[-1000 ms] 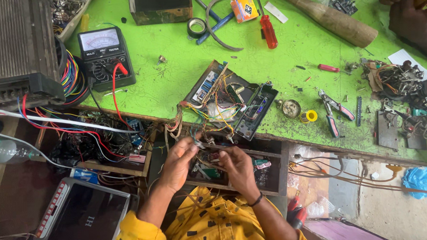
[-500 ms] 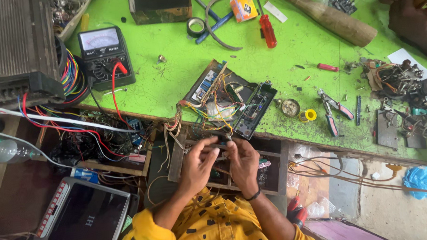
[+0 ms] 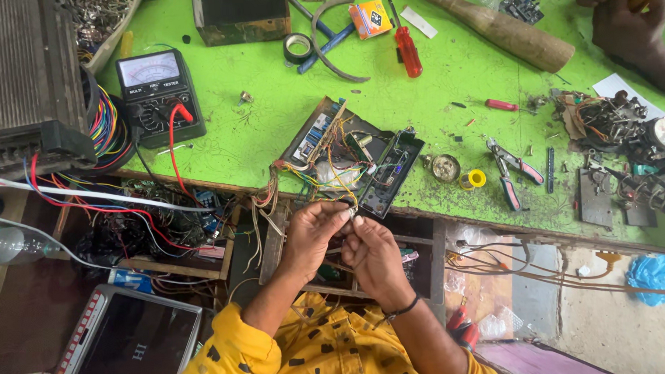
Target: The person strips and twists wire ends, then uses a soldering iron to attach wires to a circuit board. They repeatedly heat and apply solder to connections while holding the board steady, then inspect the joints.
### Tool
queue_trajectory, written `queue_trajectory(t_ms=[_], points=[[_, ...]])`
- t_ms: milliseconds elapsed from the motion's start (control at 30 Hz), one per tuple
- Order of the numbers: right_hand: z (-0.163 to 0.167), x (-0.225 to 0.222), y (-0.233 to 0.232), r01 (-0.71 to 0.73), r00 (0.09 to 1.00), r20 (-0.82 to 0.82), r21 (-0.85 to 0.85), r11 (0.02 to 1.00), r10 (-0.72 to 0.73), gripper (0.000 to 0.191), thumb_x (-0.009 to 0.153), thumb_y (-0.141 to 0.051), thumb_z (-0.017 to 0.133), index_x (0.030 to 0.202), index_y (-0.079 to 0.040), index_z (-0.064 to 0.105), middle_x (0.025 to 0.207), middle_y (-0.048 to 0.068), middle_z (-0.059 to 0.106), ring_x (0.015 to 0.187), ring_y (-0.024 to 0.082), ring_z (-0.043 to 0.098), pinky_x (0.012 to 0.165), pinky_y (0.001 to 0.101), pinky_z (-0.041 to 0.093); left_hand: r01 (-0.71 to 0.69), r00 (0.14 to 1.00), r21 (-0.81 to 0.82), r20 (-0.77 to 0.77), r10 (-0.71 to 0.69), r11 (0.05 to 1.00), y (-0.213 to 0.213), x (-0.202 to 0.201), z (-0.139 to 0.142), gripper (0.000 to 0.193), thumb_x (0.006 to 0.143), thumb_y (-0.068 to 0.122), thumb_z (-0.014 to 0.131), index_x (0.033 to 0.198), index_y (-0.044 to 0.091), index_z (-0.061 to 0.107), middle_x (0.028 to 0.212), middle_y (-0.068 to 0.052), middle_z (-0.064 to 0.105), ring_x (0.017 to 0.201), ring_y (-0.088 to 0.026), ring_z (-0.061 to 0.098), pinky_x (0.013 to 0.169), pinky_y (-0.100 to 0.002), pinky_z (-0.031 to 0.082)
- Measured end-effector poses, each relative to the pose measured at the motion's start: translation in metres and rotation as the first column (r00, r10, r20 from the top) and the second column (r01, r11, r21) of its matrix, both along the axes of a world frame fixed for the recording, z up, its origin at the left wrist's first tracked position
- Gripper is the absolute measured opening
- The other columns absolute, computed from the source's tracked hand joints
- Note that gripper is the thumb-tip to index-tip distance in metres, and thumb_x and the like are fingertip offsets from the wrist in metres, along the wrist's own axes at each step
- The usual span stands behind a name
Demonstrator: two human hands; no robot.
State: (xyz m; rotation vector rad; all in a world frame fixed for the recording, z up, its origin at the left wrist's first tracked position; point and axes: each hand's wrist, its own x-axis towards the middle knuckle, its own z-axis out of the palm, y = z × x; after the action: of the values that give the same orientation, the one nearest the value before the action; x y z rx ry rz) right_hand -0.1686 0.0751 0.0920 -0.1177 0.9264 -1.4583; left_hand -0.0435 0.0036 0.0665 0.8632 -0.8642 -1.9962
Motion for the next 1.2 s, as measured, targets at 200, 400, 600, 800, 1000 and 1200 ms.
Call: queue_trajectory(t_ms=[200,400,600,800,1000,1200], points=[[0.007,-0.001,0.002,-0.006,0.636,-0.767,0.109,0.994,0.088,0.02,0.102,-0.021,0.063,0.09,-0.005,0.066,0.069,0.001,0.063,0.055,0.012,0.059,0.049,0.0271,0.046,0.036,0.999,0.05,-0.016,-0.035,0.998,-0.002,0.002,0.005,0.019,0.094,0.012,0.073,0.109,0.0,0.071,0.09,-0.005,0.076,0.079,-0.009,0.07,0.076,-0.024,0.057],[0.018,0.001,0.002,-0.045,0.595,-0.794,0.121,0.992,0.124,0.023,0.103,-0.021,0.059,0.088,-0.004,0.065,0.066,0.001,0.06,0.052,0.012,0.056,0.047,0.0262,0.045,0.038,0.999,0.043,-0.02,-0.037,0.998,-0.002,0.001,0.007,0.018,0.095,0.013,0.073,0.109,0.002,0.072,0.09,-0.004,0.075,0.079,-0.009,0.068,0.071,-0.024,0.053],[0.021,-0.002,0.0,-0.001,0.997,0.073,0.075,0.997,-0.005,0.026,0.104,-0.022,0.054,0.088,-0.004,0.063,0.066,0.001,0.059,0.052,0.011,0.055,0.047,0.0252,0.044,0.094,0.991,0.093,-0.101,-0.085,0.991,0.001,0.002,0.01,0.017,0.095,0.015,0.07,0.108,0.004,0.071,0.089,-0.003,0.073,0.08,-0.01,0.069,0.069,-0.027,0.056],[0.017,-0.003,0.008,-0.11,0.947,-0.293,0.082,0.991,0.129,0.033,0.105,-0.027,0.055,0.096,0.001,0.069,0.065,0.002,0.061,0.052,0.01,0.058,0.046,0.025,0.046,0.072,0.992,0.09,-0.107,-0.062,0.993,0.002,0.001,0.012,0.029,0.095,0.018,0.07,0.118,0.0,0.066,0.103,-0.007,0.074,0.092,-0.012,0.07,0.086,-0.029,0.058],[-0.011,-0.02,0.034,-0.2,0.422,-0.862,0.213,0.956,0.28,0.025,0.099,-0.028,0.061,0.1,-0.004,0.07,0.074,0.003,0.071,0.063,0.009,0.066,0.053,0.0235,0.053,0.082,0.983,0.015,0.165,-0.083,0.997,0.018,0.013,0.002,0.03,0.096,0.022,0.066,0.119,0.002,0.065,0.107,-0.007,0.077,0.09,-0.012,0.071,0.084,-0.028,0.058],[0.025,-0.079,0.039,0.015,0.566,-0.822,0.072,0.997,0.051,0.031,0.109,-0.028,0.052,0.094,-0.004,0.065,0.076,0.006,0.068,0.063,0.014,0.065,0.06,0.0282,0.054,0.213,0.961,-0.007,0.179,-0.209,0.977,0.025,0.028,0.003,0.023,0.098,0.019,0.066,0.112,0.002,0.069,0.104,-0.006,0.077,0.089,-0.011,0.069,0.081,-0.028,0.057]])
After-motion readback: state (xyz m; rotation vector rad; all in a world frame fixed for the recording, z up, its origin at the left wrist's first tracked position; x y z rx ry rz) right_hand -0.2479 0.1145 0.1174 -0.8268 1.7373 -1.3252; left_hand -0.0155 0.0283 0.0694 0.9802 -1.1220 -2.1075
